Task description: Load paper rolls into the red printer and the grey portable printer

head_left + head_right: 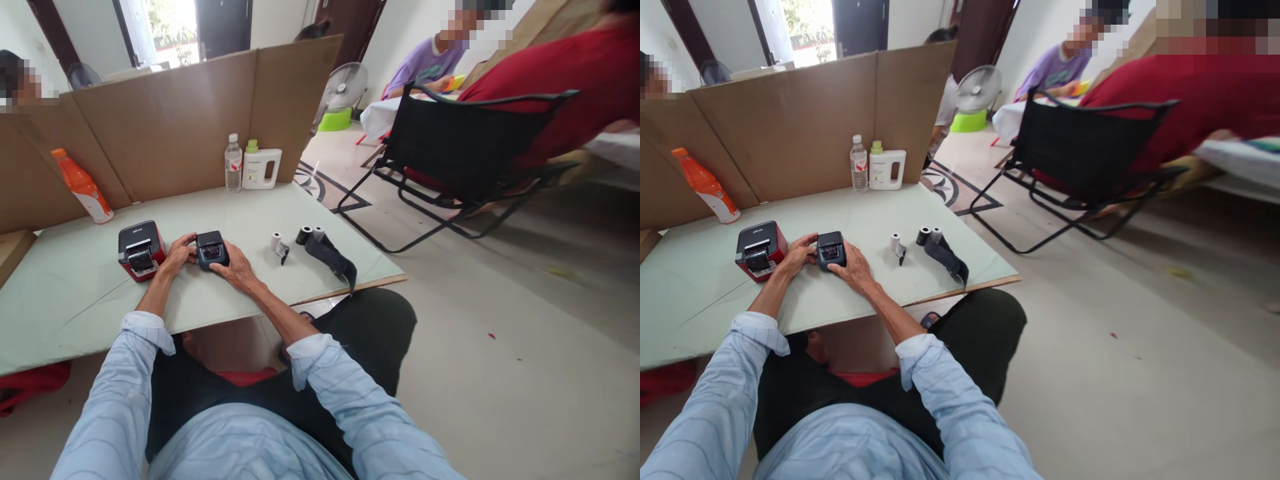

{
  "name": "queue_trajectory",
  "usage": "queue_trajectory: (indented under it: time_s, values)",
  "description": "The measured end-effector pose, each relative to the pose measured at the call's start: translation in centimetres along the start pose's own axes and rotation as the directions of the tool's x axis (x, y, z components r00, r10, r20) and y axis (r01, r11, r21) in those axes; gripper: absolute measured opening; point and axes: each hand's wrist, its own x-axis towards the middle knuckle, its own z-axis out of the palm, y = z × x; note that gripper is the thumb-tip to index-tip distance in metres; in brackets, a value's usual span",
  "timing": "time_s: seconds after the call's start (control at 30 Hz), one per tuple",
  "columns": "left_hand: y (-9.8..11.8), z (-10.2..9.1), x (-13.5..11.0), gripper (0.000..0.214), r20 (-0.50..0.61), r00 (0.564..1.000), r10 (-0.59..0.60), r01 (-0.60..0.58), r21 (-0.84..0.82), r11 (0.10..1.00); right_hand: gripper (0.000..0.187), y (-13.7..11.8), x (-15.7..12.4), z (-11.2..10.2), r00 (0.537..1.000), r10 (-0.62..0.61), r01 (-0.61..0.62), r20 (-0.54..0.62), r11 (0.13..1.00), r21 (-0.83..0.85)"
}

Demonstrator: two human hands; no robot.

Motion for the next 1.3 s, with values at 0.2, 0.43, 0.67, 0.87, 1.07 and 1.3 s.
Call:
queue_trajectory:
  time_s: [0.2,0.43,0.67,0.87,1.07,1.3]
  values:
    - [0.3,-0.1,0.3,0.065,-0.012,0.999,0.041,-0.040,0.024,0.999,0.084,0.3,-0.2,0.1,1.000,-0.001,0.001,-0.010,1.000,-0.001]
    - [0.9,0.6,1.8,0.031,-0.220,0.975,0.043,-0.027,0.075,0.997,0.088,0.8,-0.2,0.5,0.999,-0.013,0.014,-0.032,0.999,0.032]
    - [0.9,0.6,2.3,0.036,-0.139,0.987,0.086,-0.077,0.069,0.995,0.085,1.0,-0.2,0.8,0.999,-0.013,0.015,-0.039,0.999,0.034]
    - [-0.2,-1.1,1.5,0.063,0.125,0.975,0.185,-0.206,0.192,0.959,0.084,1.0,-0.2,1.0,0.998,-0.002,0.005,-0.058,0.999,0.042]
    - [-0.6,-1.3,1.5,0.049,0.221,0.916,0.335,-0.392,0.308,0.867,0.082,1.0,-0.3,1.0,0.998,-0.009,0.012,-0.064,0.999,0.041]
    - [-1.4,0.9,2.7,0.068,0.070,0.935,0.347,-0.353,0.232,0.906,0.084,1.4,-0.2,1.1,0.998,-0.010,0.011,-0.061,1.000,0.025]
